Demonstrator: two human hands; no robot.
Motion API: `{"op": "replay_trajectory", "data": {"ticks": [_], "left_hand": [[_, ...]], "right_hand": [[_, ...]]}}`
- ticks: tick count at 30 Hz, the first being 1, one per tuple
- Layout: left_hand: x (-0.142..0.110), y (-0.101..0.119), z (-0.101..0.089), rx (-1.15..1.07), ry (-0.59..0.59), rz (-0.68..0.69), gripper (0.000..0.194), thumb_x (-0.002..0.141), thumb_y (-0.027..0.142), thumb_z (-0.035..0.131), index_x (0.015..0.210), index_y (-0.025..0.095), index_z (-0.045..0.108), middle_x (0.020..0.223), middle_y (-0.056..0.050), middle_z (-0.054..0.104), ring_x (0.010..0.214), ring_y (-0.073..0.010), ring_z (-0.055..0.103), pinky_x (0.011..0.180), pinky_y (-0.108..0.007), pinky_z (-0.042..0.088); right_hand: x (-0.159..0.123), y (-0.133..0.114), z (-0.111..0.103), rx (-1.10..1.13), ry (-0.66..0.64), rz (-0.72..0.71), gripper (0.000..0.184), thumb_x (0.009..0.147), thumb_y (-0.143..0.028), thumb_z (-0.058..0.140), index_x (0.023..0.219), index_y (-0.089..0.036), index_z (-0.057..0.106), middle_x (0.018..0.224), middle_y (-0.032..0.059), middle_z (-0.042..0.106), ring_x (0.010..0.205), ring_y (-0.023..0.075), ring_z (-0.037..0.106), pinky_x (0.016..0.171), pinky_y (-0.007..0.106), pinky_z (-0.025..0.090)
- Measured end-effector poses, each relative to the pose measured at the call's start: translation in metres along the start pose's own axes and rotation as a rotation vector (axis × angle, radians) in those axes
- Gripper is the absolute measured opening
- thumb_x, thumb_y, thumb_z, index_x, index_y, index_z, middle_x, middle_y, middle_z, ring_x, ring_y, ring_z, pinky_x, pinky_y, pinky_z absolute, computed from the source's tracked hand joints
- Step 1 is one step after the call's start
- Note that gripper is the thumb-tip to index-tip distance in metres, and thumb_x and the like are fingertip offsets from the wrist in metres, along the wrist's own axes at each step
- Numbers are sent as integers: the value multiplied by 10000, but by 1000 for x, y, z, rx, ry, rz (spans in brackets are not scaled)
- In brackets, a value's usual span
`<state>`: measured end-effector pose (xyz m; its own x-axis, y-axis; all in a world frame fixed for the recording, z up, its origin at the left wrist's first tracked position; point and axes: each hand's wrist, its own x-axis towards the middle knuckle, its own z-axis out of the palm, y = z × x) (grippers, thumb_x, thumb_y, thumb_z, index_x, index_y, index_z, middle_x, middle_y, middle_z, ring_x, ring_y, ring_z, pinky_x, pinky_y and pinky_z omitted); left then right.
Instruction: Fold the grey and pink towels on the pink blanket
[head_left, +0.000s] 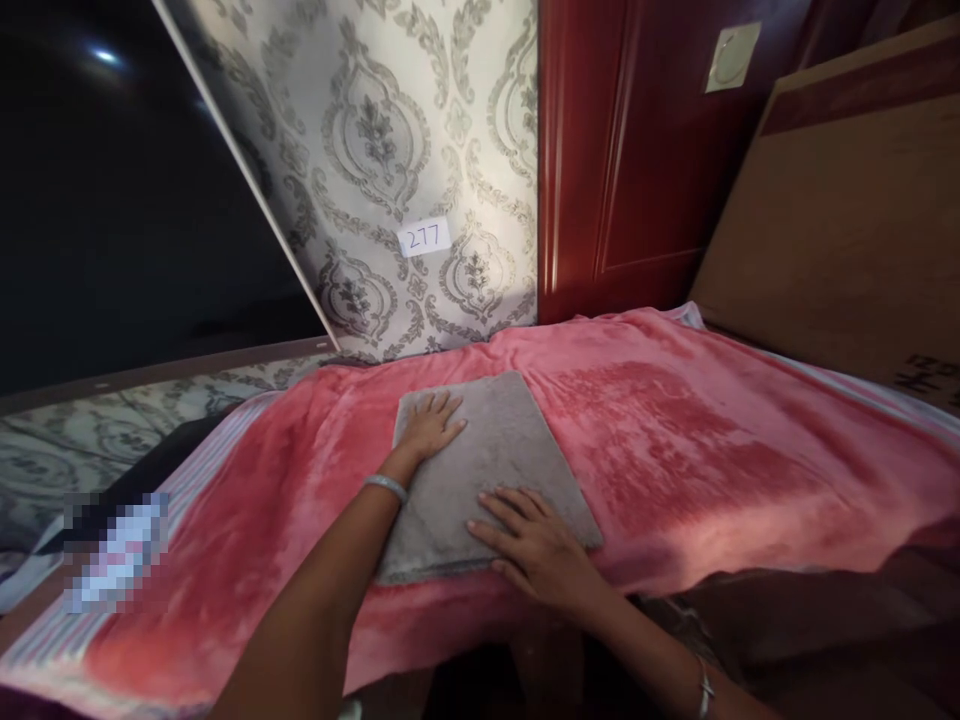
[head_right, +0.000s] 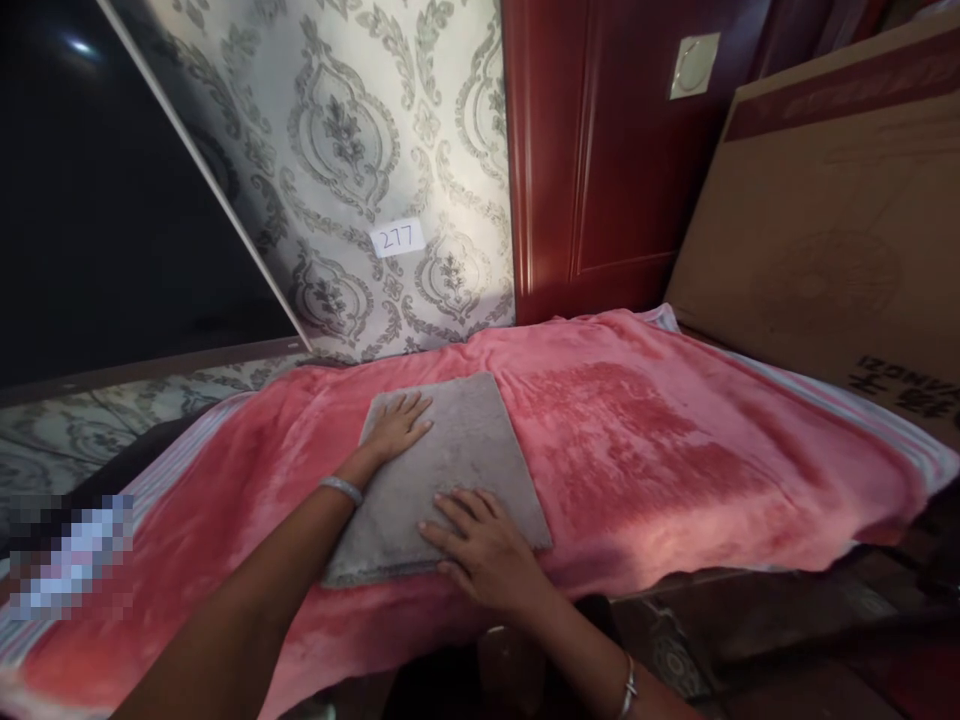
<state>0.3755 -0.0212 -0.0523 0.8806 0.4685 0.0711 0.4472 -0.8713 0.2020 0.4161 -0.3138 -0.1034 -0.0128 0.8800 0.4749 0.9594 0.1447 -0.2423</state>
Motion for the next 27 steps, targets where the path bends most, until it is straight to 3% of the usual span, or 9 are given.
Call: {"op": "replay_trajectory", "data": {"ticks": [7,12,16,22,27], "left_hand": [[-14,16,-15,92,-94,-16,660,981,536,369,1563,229,321,1667,-118,199,1531,-376,140,1207,-589,103],[-62,23,-16,55,-130,165,743,937,584,451,1581,265,263,1666,-108,199,1546,-341,93,1214,-599,51],[-91,23,-3,-7,-121,196,647,957,537,427,1553,306,331,1674,-71,178,1551,-314,79,1209,-613,25],[-86,20,6,-132,-84,185,625,930,516,504,1517,329,398,1664,-58,223,1552,-297,90,1213,-603,-12],[-101,6,5,-365,24,72,579,860,452,633,1392,231,571,1616,-126,339,1524,-316,218,1232,-556,92]], "right_hand": [[-3,-1,-1,-14,22,-4,466,948,-289,601,1411,-335,564,1524,37,469,1369,266,408,1118,501,356],[-4,-1,-4,-21,28,-9,493,930,-292,626,1417,-328,560,1521,39,471,1363,275,409,1116,501,359],[-5,-1,-4,-16,3,-18,554,895,-322,665,1435,-306,544,1534,64,451,1373,290,395,1113,515,353],[-8,2,-4,-23,-12,-32,595,891,-275,653,1468,-279,506,1550,74,427,1388,301,376,1116,523,350],[-10,3,-2,-29,-4,-26,597,896,-271,639,1474,-272,492,1548,73,430,1393,302,379,1127,536,343]]}}
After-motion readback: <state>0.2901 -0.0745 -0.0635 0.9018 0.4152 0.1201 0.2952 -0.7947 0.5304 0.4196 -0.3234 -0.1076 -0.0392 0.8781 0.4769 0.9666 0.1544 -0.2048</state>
